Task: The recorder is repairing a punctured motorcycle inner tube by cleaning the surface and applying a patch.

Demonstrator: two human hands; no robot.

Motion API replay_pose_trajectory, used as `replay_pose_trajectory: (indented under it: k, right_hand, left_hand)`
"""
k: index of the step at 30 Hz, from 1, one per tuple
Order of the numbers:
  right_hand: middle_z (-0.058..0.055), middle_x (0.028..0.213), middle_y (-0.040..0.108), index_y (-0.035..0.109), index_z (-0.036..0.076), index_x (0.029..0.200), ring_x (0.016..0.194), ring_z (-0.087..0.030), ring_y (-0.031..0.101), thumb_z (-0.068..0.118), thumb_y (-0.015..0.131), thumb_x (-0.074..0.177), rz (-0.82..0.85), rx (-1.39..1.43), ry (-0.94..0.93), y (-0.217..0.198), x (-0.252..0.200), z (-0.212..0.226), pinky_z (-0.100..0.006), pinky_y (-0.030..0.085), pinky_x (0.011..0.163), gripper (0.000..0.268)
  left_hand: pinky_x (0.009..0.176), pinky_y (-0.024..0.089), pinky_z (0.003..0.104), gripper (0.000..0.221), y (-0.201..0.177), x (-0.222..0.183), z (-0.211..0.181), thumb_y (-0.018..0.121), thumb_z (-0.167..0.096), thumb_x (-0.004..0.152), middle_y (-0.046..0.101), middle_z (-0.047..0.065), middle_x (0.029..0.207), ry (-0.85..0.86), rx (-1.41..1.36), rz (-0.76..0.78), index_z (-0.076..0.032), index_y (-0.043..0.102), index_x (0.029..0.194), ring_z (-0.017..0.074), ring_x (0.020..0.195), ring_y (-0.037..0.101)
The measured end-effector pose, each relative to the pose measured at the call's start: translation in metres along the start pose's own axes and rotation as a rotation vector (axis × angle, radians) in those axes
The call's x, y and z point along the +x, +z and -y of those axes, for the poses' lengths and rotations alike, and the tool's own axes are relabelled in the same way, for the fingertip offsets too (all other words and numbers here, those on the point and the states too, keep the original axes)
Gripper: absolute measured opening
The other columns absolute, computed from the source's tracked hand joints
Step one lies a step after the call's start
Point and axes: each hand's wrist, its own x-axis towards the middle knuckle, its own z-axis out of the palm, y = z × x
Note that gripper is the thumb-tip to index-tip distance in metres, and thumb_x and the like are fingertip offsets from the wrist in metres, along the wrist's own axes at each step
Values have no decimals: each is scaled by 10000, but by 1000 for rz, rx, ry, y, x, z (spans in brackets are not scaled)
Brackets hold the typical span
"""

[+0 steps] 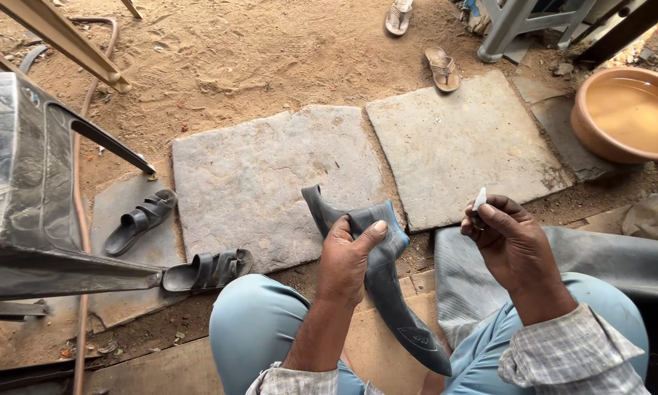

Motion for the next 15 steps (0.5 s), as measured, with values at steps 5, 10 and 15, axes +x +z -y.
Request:
replay_pose_trajectory:
  k: [5, 10, 15]
  right_hand:
    - [-115, 978, 740, 727, 21, 1088, 878, -203, 700, 69, 678, 1003, 3, -5, 4, 0, -1, -1, -331, 571, 825, 109]
    - [-115, 978, 735, 728, 29, 1077, 891, -206, 704, 74, 690, 1007, 1, 4, 4, -3, 0, -1, -336, 575, 837, 91]
    - [-122, 998, 739, 733, 38, 1065, 919, -213, 709, 56, 685, 1005, 10, 27, -23, -3, -2, 4, -349, 581, 853, 79]
  left_hand:
    - [782, 626, 307, 320, -1, 0, 1, 740, -83, 897, 724, 136, 1002, 10, 11, 3, 45, 623, 1166, 172, 870, 726]
    - [789, 627, 302, 337, -1, -1, 1, 743, -89, 891, 724, 135, 1003, 29, 31, 11, 47, 619, 1174, 169, 874, 725]
    - [794, 624, 303, 346, -1, -3, 0, 744, -93, 890, 721, 144, 997, 24, 47, 9, 51, 611, 1176, 172, 880, 727]
